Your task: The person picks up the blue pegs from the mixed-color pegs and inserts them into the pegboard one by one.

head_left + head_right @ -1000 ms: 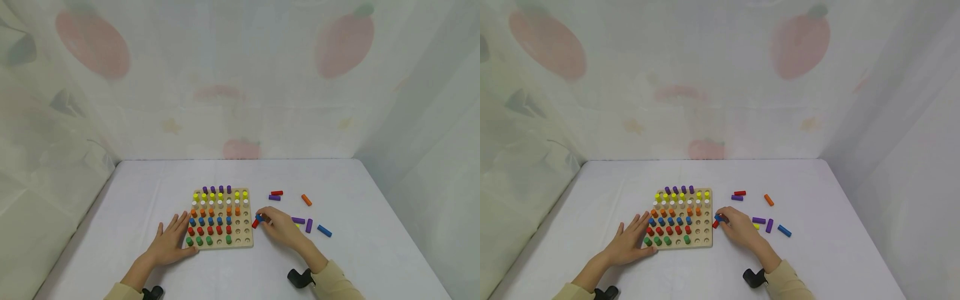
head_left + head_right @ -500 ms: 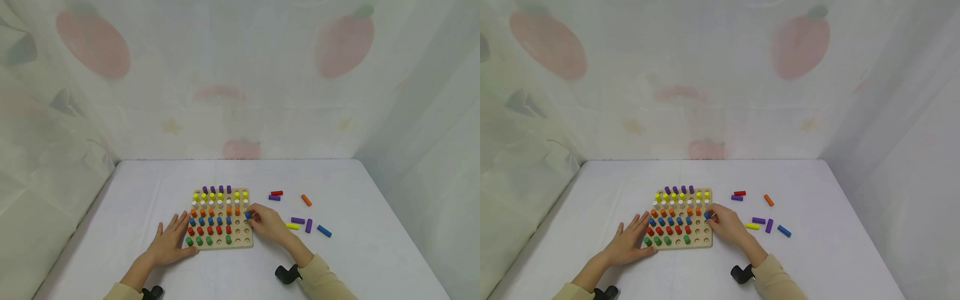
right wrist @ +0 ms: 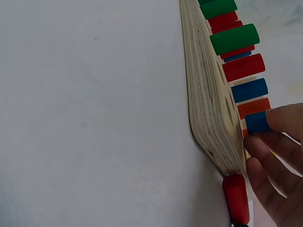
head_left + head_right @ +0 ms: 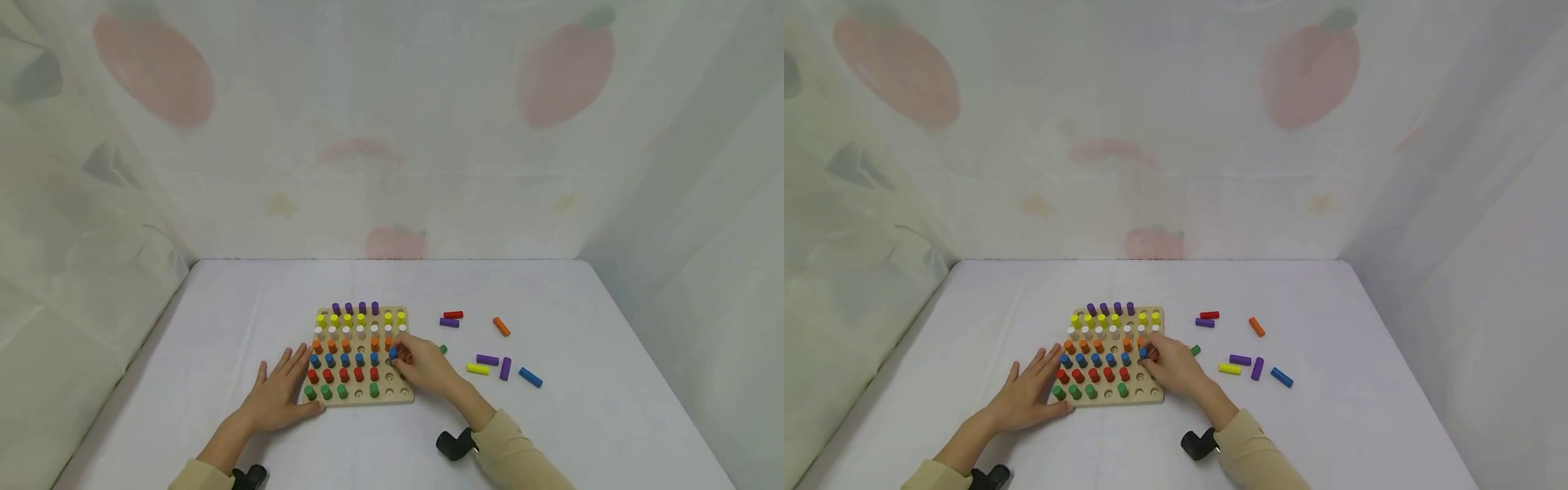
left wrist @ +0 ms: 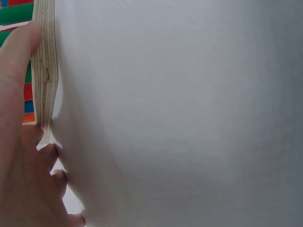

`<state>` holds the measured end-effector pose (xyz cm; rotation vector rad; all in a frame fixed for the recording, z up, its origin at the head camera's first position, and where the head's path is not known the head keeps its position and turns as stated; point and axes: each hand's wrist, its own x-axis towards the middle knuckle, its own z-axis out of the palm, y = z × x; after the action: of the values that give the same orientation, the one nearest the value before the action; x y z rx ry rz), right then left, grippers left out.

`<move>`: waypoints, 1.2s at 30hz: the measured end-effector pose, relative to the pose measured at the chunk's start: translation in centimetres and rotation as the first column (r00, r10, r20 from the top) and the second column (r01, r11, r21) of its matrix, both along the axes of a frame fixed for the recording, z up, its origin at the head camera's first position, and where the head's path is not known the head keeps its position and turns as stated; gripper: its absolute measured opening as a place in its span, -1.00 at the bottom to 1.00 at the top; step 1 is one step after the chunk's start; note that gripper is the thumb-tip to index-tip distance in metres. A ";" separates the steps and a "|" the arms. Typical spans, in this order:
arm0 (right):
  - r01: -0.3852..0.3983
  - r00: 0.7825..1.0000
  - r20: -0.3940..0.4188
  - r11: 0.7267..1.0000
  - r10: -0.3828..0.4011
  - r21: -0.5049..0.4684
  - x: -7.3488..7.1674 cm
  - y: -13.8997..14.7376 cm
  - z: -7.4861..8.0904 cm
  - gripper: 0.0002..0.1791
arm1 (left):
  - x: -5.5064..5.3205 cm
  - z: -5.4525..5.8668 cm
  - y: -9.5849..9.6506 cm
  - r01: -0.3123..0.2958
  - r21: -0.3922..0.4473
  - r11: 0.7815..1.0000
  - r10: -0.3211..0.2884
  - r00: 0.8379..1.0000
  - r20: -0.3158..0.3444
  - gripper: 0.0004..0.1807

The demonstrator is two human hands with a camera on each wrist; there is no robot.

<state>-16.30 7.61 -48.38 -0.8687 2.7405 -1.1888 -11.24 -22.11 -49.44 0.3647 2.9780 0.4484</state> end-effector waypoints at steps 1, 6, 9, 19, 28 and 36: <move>0.005 1.000 -0.002 1.000 -0.005 0.003 0.0 -0.1 -0.1 -0.82 | 0.0 0.0 0.0 -0.001 -0.001 1.000 0.001 1.000 0.001 0.13; 0.004 1.000 -0.022 1.000 -0.005 -0.005 -0.2 -0.2 -0.5 -0.81 | -0.1 -0.2 0.0 -0.004 0.000 1.000 0.004 1.000 0.003 0.14; 0.004 1.000 -0.021 1.000 -0.004 0.003 -0.3 -0.4 -0.6 -0.81 | -0.1 -0.2 0.0 -0.002 0.000 1.000 0.002 1.000 0.002 0.13; 0.027 0.999 0.022 0.996 -0.029 0.081 -0.2 -0.7 -0.5 -0.82 | 0.0 -0.1 0.1 0.000 0.007 1.000 0.000 1.000 0.003 0.13; 0.037 0.999 -0.009 0.993 -0.036 0.114 -0.1 -0.7 -0.5 -0.83 | 0.0 -0.3 0.0 -0.004 0.006 1.000 0.004 1.000 0.007 0.14; 0.024 0.999 -0.047 0.996 -0.020 0.091 0.0 -0.4 -0.8 -0.82 | 0.0 -0.5 -0.1 0.001 0.004 1.000 -0.001 1.000 -0.001 0.13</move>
<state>-16.34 7.18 -49.16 -0.8689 2.8232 -1.0496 -11.21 -22.16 -49.96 0.3673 2.9782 0.4547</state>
